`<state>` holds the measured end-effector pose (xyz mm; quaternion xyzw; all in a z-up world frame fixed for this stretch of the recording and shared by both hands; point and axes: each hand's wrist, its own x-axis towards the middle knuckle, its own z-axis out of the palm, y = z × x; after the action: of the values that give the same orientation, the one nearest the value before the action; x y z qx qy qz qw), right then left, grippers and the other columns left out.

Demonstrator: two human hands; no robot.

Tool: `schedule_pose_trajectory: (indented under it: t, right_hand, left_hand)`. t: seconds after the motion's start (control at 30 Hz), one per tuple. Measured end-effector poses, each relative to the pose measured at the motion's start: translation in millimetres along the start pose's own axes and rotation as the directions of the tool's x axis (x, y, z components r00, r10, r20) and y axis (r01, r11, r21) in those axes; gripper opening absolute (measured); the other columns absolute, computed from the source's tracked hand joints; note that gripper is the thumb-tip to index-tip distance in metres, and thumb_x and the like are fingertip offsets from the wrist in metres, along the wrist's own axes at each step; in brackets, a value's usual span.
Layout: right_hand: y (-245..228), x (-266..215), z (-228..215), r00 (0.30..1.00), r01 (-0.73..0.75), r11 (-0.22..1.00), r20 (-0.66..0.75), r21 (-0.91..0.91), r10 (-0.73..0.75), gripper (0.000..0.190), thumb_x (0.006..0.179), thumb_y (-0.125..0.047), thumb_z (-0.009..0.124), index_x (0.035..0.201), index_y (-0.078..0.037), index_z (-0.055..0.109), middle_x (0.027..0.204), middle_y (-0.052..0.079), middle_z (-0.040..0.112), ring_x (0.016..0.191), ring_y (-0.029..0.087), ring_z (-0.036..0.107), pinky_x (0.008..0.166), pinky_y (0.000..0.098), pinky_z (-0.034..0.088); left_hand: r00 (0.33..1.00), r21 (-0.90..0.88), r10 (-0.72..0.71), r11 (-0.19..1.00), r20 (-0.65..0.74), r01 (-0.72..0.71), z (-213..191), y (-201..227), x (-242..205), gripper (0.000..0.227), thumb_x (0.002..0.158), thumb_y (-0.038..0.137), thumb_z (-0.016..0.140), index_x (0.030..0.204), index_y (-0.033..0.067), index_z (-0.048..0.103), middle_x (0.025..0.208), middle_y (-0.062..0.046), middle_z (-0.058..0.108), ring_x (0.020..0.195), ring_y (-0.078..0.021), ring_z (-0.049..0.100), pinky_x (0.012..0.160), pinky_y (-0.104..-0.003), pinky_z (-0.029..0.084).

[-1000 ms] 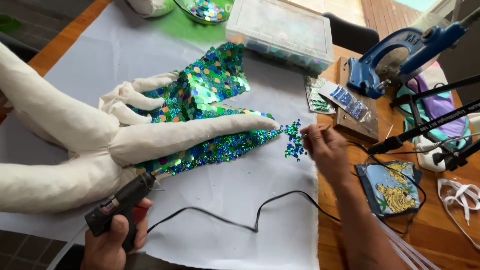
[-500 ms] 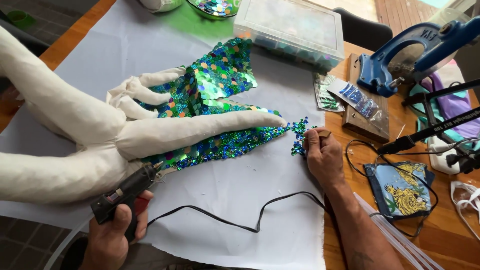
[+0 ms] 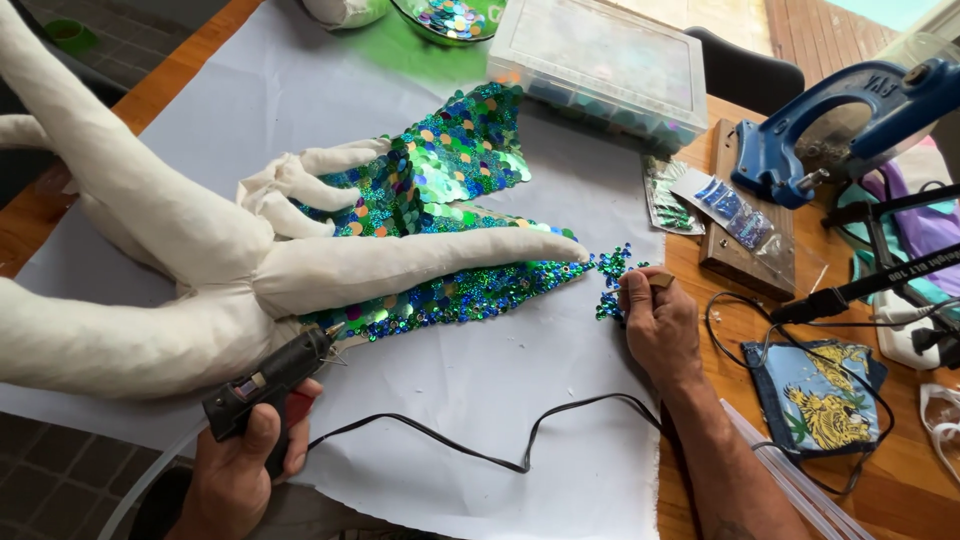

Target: Using a hot glue gun to attach sequins to a fabric costume piece

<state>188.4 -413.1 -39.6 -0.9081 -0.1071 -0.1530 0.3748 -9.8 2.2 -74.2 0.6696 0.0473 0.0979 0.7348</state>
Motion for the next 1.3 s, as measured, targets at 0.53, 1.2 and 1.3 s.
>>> schedule_pose_trajectory:
  t: [0.53,1.2,1.3]
  right_hand:
    - [-20.8,12.0,1.4,0.852,-0.481,0.535,0.227,0.695,0.472,0.025,0.110,-0.016,0.052,0.099,0.003,0.062,0.074,0.013,0.061,0.044,0.013,0.042,0.040,0.0218,0.033]
    - [-203.2,-42.0,120.6,0.894,-0.367,0.678,0.443,0.637,0.067,0.021,0.104,-0.017,0.054,0.101,0.000,0.067,0.070,0.008,0.066,0.045,0.013,0.054,0.046,0.0272,0.045]
    - [-198.0,-44.3,127.8,0.903,-0.289,0.703,0.428,0.650,-0.025,0.019,0.105,-0.017,0.052,0.100,-0.003,0.064,0.072,0.007,0.068,0.048,0.012,0.055,0.047,0.0267,0.046]
  left_hand:
    - [0.996,0.041,-0.085,0.995,-0.017,0.086,5.3,8.6,3.7,0.061,0.098,0.052,0.045,0.117,0.0004,0.072,0.047,-0.011,0.047,0.044,-0.0183,0.042,0.050,-0.032,0.036]
    - [0.851,0.485,-0.498,0.710,-0.166,0.510,13.0,69.4,12.8,0.057,0.093,0.054,0.047,0.100,0.0132,0.086,0.045,-0.003,0.059,0.051,-0.0168,0.061,0.064,-0.031,0.050]
    - [0.807,0.557,-0.548,0.608,-0.221,0.566,19.3,87.6,15.4,0.065,0.090,0.061,0.044,0.093,0.0146,0.089,0.046,-0.003,0.063,0.066,-0.0167,0.075,0.082,-0.029,0.056]
